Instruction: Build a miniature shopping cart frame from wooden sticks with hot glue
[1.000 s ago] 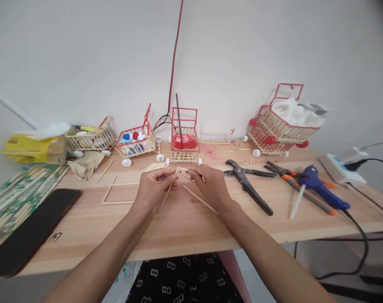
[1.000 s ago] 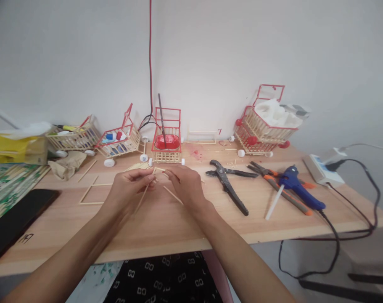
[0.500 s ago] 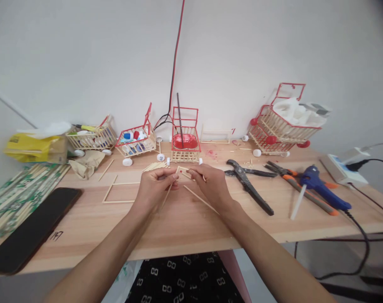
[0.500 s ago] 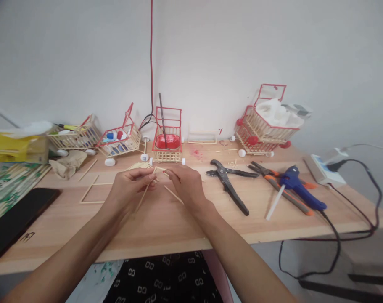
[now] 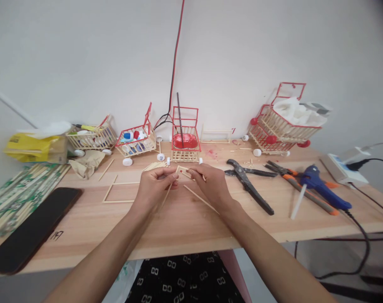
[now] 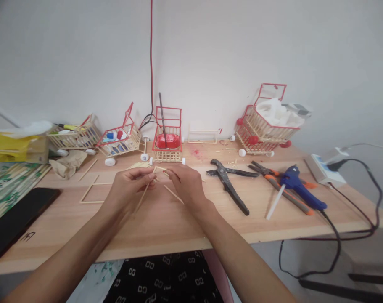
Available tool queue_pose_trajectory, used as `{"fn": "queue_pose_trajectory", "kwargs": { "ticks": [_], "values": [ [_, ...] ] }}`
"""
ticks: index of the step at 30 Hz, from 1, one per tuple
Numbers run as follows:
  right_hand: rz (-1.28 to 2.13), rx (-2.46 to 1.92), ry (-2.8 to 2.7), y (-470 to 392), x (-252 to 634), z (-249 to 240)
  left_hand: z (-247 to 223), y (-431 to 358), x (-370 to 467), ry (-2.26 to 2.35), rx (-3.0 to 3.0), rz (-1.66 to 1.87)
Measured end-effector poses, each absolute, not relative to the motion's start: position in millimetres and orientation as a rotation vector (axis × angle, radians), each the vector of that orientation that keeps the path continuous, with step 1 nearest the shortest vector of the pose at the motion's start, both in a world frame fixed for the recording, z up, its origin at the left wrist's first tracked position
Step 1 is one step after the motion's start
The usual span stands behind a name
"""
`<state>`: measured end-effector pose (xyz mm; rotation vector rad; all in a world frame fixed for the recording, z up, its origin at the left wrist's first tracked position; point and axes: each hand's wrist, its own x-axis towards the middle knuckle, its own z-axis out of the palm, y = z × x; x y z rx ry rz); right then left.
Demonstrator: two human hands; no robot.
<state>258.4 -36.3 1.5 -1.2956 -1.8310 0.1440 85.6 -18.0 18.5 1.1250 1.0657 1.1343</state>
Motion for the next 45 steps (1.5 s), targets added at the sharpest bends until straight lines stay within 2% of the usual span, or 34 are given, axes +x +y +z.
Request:
{"fn": "queue_pose_trajectory", "kwargs": {
  "ticks": [13, 45],
  "values": [
    [0.127, -1.321, -1.847, -35.1, 258.6, 0.1, 21.3, -17.4, 80.9, 1.084, 1.169, 1.075],
    [0.155, -1.304, -1.823, -35.9, 257.6, -1.0, 23.0, -19.9, 85.6, 1.166, 1.325, 1.194]
  ]
}}
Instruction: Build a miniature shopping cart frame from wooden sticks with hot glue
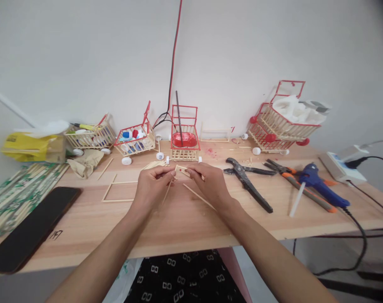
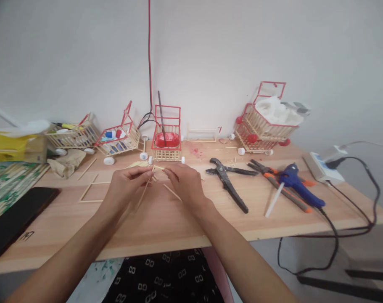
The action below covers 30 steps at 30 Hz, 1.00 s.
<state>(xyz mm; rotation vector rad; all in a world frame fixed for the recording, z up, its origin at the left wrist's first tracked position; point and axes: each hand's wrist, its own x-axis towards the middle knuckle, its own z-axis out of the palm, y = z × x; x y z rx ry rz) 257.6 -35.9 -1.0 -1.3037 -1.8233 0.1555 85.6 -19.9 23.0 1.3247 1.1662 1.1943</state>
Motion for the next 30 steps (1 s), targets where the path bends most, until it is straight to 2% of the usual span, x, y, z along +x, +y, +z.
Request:
{"fn": "queue_pose_trajectory", "kwargs": {
  "ticks": [30],
  "values": [
    [0.141, -1.265, -1.818, -35.8, 257.7, -1.1, 19.9, -16.8, 84.6, 1.213, 1.361, 1.197]
  ]
}}
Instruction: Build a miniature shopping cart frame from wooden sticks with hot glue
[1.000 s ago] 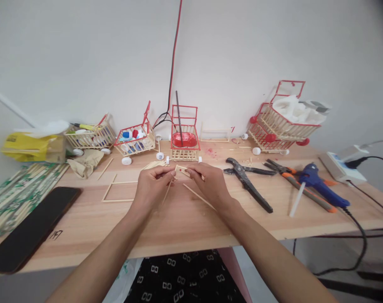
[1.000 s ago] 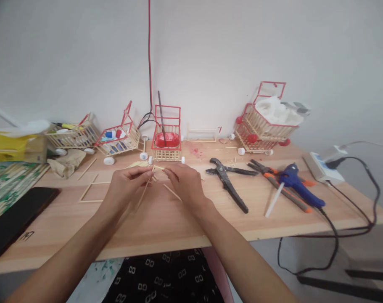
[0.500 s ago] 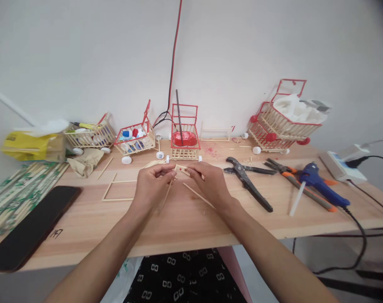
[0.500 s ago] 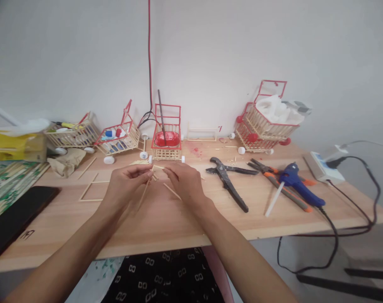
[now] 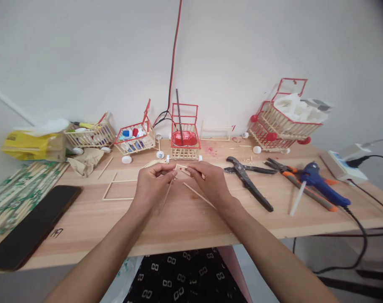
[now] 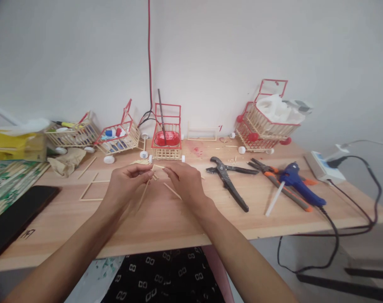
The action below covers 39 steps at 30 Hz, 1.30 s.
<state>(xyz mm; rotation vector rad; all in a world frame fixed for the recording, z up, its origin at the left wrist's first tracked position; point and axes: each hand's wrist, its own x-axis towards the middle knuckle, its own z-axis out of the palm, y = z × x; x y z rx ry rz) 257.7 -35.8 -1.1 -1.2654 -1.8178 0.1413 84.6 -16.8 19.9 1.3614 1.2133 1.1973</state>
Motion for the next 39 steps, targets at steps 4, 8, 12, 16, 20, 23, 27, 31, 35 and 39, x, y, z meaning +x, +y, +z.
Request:
{"fn": "queue_pose_trajectory", "kwargs": {
  "ticks": [4, 8, 12, 16, 20, 23, 27, 31, 35, 39],
  "values": [
    [0.135, -1.269, -1.827, -36.0, 258.2, -1.5, 19.3, -16.2, 84.3, 1.195, 1.368, 1.201],
    [0.14, -1.272, -1.832, -36.0, 258.5, -1.4, 18.5, -16.5, 84.4, 1.194, 1.366, 1.197],
    [0.13, -1.268, -1.838, -35.5, 258.8, -1.6, 18.3, -16.9, 84.8, 1.199, 1.358, 1.197],
    [0.12, -1.26, -1.832, -35.4, 258.6, -1.6, 17.7, -16.4, 84.2, 1.195, 1.38, 1.203],
    [0.133, -1.275, -1.83, -35.5, 258.0, -1.4, 17.6, -16.2, 84.0, 1.209, 1.403, 1.199],
    [0.15, -1.293, -1.833, -35.2, 258.0, -1.6, 18.5, -16.5, 84.5, 1.21, 1.387, 1.192],
    [0.159, -1.3, -1.844, -34.8, 258.2, -1.8, 18.6, -16.0, 84.6, 1.199, 1.38, 1.199],
    [0.157, -1.294, -1.834, -35.2, 258.0, -0.7, 16.4, -14.2, 83.9, 1.179, 1.39, 1.195],
    [0.152, -1.292, -1.84, -36.0, 257.4, 0.6, 13.4, -12.4, 83.1, 1.179, 1.391, 1.194],
    [0.165, -1.294, -1.845, -35.4, 256.7, 0.9, 11.8, -11.1, 81.9, 1.178, 1.397, 1.204]
  ]
}}
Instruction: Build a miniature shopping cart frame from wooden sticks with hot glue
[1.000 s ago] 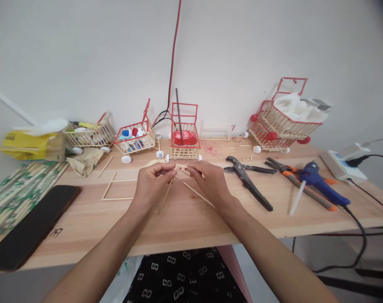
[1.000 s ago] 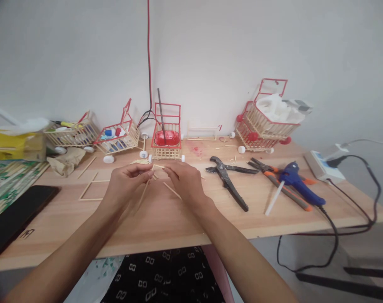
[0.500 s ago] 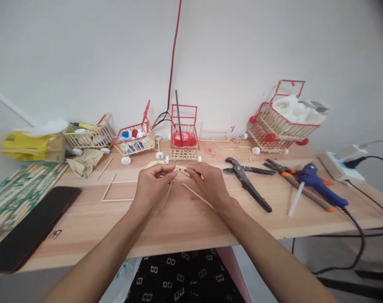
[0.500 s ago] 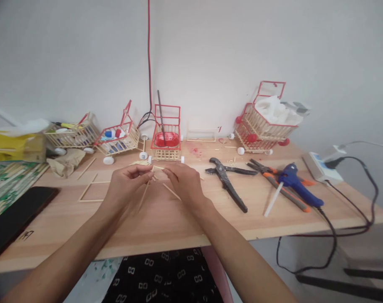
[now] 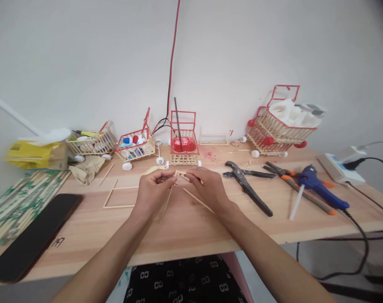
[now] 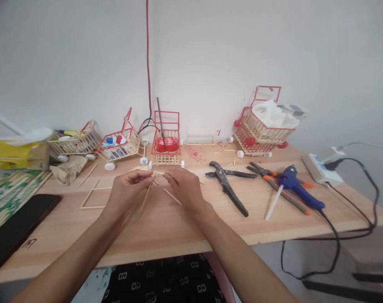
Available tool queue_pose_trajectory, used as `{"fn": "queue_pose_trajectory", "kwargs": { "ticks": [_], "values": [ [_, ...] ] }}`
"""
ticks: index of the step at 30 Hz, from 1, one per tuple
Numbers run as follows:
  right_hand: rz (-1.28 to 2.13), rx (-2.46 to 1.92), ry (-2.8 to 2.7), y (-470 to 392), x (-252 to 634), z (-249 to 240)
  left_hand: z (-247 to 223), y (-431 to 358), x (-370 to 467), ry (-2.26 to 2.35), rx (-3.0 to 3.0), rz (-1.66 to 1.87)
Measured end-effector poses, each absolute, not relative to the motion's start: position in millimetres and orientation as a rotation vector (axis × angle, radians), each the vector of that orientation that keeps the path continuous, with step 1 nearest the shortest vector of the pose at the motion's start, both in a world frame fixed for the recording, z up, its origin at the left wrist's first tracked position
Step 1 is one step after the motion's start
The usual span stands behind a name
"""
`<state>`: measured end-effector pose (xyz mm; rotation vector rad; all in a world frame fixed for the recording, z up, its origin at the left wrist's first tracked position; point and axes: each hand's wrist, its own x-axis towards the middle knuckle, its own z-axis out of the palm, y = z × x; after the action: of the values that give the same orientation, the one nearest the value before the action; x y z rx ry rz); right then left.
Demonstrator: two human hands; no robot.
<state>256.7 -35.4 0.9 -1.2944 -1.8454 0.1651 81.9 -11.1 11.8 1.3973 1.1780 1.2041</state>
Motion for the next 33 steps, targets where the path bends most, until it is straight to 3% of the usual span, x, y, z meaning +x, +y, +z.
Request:
{"fn": "queue_pose_trajectory", "kwargs": {
  "ticks": [33],
  "values": [
    [0.196, -1.309, -1.852, -34.5, 255.4, -2.8, 20.2, -15.6, 87.1, 1.155, 1.296, 1.21]
  ]
}}
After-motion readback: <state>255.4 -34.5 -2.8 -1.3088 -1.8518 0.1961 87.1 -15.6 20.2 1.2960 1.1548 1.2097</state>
